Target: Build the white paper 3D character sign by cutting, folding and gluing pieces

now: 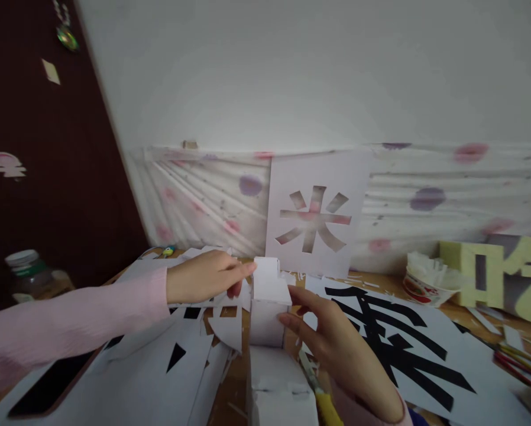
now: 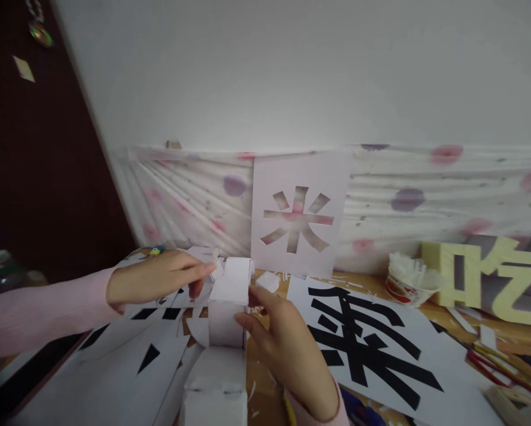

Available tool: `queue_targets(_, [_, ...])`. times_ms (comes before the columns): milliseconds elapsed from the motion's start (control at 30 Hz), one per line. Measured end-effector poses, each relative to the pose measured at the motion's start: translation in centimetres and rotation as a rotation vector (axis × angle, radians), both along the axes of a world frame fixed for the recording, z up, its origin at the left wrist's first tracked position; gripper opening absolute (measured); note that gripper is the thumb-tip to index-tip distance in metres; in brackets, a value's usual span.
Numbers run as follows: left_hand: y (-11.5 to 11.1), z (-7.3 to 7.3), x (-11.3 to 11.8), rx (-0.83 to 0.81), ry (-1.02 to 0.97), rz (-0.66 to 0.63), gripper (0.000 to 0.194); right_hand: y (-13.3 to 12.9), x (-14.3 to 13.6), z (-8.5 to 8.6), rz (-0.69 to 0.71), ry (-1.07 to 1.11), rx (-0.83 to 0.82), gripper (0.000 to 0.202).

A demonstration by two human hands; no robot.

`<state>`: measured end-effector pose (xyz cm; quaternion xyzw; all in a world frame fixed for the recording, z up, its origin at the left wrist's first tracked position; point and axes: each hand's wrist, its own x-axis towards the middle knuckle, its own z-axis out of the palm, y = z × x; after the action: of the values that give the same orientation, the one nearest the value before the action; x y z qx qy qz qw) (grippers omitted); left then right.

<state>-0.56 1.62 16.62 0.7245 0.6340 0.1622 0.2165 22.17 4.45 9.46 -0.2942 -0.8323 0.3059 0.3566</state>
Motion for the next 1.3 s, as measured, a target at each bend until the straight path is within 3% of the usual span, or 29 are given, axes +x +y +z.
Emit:
queue_targets(133, [-0.2,-0.2,-0.4,-0.08,-0.12,-0.047,0.035,-0.1,0.0,0.2,0.003,0.004,-0.012,0.017])
queue_targets(300, [-0.1,-1.6,-0.5,0.07,-0.303,0.023,0.038,-0.3,0.1,0.2,0.013,0.007,-0.018,0.021])
queue_targets(500, [-1.2,-1.5,0.5,0.061,-0.778,-0.04,0.032,-0.1,0.2,0.1,0.02,0.011,-0.042,0.02])
queue_targets(633, [-2.1,-1.5,0.0,-0.036,-0.703,-0.019,0.036,0.2,0.3,0.2,0.009,-0.02,-0.051,0.022])
queue_targets(733, [-2.7,-3.4,-1.6,-0.153,-0.566,0.029,0.041,0.3,0.3,0.2,-0.022,-0.039,-0.046,0.019])
queue_targets(867, [-2.9,-8.1,-5.0,-0.375,-0.399,0.037,0.046,0.5,0.3,-0.2,-0.035,-0.04,-0.056,0.017])
queue_targets(933, [-2.5,-10.1,-6.1,-0.392,-0.368,0.046,0.038,0.6,0.4,-0.4,-0.026,-0.041,-0.069,0.018])
queue_targets(1000, [-1.7,-11.0,-6.2,-0.342,-0.403,0.072,0.034,0.7,0.4,-0.6,-0.009,-0.036,-0.083,0.019])
queue_targets(1067, [-0.6,-10.4,-5.3,-0.22,-0.509,0.111,0.036,0.8,0.4,-0.6,0.013,-0.029,-0.088,0.021])
queue_targets(1167, [0.7,-7.4,-2.9,0.007,-0.786,0.129,0.05,0.8,0.3,-0.5,0.035,-0.028,-0.1,0.024])
queue_targets(1267, [0.4,-3.8,-1.2,0.102,-1.085,0.008,0.052,0.7,0.3,-0.5,0.019,-0.038,-0.106,0.025])
queue_targets(1300, [0.1,-3.0,-1.1,0.021,-1.32,-0.094,0.048,0.7,0.4,-0.5,0.009,-0.039,-0.107,0.026])
